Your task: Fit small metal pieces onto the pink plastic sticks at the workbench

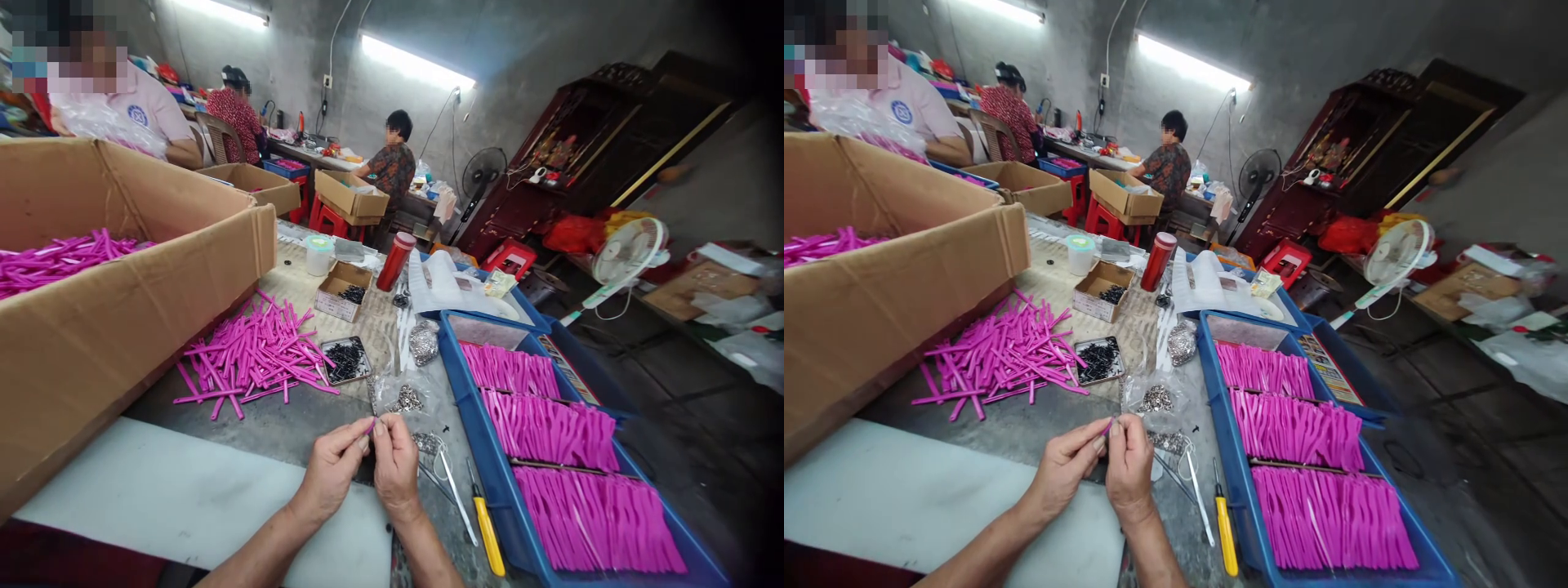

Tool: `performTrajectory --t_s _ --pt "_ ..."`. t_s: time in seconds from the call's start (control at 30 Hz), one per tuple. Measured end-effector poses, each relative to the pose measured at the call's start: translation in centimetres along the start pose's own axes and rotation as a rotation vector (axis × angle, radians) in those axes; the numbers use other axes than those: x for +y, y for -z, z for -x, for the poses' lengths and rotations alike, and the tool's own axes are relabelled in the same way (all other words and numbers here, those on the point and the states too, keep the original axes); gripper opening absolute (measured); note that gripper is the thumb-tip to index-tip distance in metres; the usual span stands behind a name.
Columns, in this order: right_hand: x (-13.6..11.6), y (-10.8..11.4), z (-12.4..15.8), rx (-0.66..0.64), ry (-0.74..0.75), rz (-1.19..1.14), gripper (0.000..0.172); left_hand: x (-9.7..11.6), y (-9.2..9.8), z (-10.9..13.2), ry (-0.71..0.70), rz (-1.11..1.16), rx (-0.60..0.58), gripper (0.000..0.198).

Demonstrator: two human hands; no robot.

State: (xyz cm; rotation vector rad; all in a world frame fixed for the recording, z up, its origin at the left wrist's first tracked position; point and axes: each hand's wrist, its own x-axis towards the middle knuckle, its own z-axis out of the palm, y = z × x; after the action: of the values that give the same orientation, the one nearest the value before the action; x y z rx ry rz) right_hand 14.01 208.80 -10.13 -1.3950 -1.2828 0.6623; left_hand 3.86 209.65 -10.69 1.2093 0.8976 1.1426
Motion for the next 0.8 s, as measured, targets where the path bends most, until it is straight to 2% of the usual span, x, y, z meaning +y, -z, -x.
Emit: performTrajectory --t_s 0.07,0.23,0.37,0.6,0.8 --pt "0.1 0.0 0.0 0.0 0.015 0.046 0.02 -0.2 0.0 0.0 0.028 0.026 0.007 0.033" --pt "0.2 -0.1 -0.1 -0.012 -0.033 -0.027 0.023 -0.2 0.0 0.0 0.026 0.009 0.008 0.032" --pt "0.1 -0.1 -0.1 -0.013 -0.032 -0.01 0.023 0.0 -0.1 -0.1 0.095 0.093 0.03 0.035" --pt "0.0 -0.1 -0.2 -0.038 -0.082 -0.054 0.023 0.2 -0.2 0.0 0.123 0.085 0.042 0.035" --pt "-0.3 -0.4 -0.3 -0.021 -0.094 -0.059 0.027 1.3 -0.1 -0.2 -0.058 -0.126 0.049 0.026"
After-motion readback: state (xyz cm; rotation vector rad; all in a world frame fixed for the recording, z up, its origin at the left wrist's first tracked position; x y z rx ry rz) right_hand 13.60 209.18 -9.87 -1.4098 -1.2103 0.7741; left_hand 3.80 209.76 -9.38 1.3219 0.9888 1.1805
